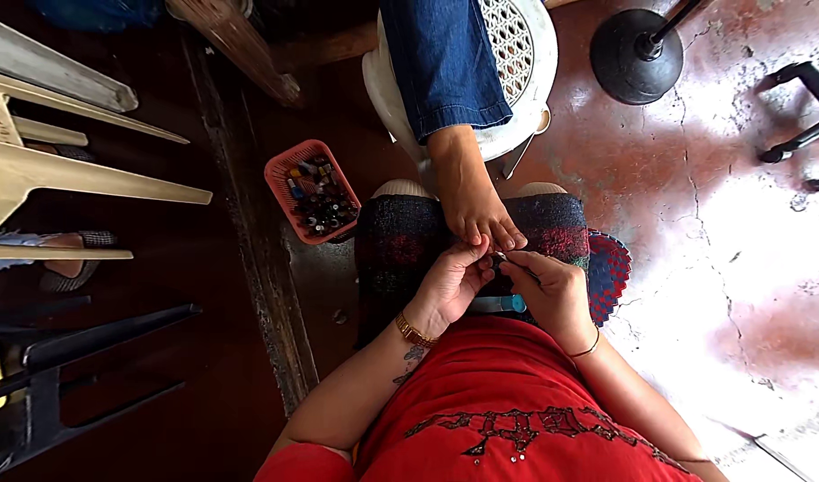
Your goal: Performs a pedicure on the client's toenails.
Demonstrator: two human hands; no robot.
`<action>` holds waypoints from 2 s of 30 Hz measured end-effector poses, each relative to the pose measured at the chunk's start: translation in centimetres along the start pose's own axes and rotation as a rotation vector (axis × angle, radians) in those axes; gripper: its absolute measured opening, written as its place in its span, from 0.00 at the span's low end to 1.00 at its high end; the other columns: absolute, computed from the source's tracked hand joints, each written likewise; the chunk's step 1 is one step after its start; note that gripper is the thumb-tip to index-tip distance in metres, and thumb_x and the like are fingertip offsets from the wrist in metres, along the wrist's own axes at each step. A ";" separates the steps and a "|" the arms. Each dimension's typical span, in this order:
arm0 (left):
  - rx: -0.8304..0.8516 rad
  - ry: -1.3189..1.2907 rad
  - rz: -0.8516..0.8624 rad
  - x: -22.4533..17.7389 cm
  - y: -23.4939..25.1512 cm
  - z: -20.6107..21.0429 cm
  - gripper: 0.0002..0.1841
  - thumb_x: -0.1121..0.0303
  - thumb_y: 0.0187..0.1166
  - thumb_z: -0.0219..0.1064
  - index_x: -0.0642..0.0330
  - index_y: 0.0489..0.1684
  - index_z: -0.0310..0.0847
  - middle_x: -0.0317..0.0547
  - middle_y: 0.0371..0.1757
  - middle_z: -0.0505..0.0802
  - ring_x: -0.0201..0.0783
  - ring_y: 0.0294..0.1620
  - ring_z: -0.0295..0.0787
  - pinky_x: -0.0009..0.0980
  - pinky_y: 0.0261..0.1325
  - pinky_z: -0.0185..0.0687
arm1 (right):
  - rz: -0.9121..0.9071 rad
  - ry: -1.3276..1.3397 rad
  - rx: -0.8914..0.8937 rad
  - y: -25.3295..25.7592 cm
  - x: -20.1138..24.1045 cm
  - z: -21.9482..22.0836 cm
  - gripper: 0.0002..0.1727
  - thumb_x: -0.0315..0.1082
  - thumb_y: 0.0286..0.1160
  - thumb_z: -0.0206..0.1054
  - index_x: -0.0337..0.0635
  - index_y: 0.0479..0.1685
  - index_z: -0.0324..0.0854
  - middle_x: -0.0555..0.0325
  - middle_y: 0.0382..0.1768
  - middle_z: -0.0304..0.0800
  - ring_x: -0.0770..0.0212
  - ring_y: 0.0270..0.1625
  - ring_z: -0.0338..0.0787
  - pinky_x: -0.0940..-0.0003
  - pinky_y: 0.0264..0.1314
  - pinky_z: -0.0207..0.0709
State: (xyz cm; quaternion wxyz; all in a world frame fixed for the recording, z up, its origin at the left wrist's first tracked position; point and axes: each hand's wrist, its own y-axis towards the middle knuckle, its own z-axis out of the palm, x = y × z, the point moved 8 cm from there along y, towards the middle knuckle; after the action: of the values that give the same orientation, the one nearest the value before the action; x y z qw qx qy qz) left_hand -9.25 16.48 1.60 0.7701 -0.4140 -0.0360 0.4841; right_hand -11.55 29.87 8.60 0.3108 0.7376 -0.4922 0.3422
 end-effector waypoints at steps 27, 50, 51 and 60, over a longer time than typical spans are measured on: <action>0.011 0.005 0.014 0.1 0.4 -0.2 0.08 0.71 0.87 0.60 0.56 0.37 0.83 0.41 0.31 0.88 0.30 0.28 0.85 0.24 0.39 0.85 | 0.176 0.226 0.051 -0.4 -0.6 1.7 0.11 0.33 0.89 0.59 0.38 0.47 0.85 0.67 0.22 0.88 0.76 0.20 0.84 0.80 0.22 0.80; 0.028 0.058 0.034 -0.1 0.3 -0.1 0.09 0.69 0.87 0.60 0.57 0.37 0.84 0.40 0.31 0.88 0.30 0.29 0.85 0.24 0.39 0.86 | 0.356 0.545 0.175 -0.8 -0.8 2.8 0.11 0.33 0.93 0.53 0.37 0.53 0.79 0.57 0.24 0.92 0.68 0.12 0.82 0.76 0.12 0.77; 0.030 0.063 0.036 -0.1 0.4 -0.1 0.09 0.69 0.87 0.60 0.57 0.37 0.84 0.40 0.31 0.88 0.30 0.29 0.86 0.25 0.39 0.86 | 0.354 0.541 0.174 -0.8 -0.9 2.8 0.11 0.33 0.93 0.53 0.38 0.52 0.80 0.58 0.23 0.91 0.69 0.12 0.81 0.77 0.12 0.76; 0.030 0.046 0.027 0.0 0.3 -0.1 0.09 0.70 0.87 0.60 0.56 0.36 0.84 0.39 0.30 0.88 0.29 0.28 0.84 0.24 0.39 0.86 | 0.300 0.455 0.100 -0.6 -0.8 2.8 0.11 0.33 0.92 0.54 0.40 0.43 0.80 0.65 0.14 0.80 0.72 0.13 0.78 0.78 0.17 0.74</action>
State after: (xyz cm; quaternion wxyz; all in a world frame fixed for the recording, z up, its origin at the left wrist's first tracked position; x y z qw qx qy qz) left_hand -9.41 16.53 1.32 0.7703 -0.4138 -0.0051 0.4851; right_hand -10.64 28.24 6.26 0.3223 0.5751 -0.4959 0.5653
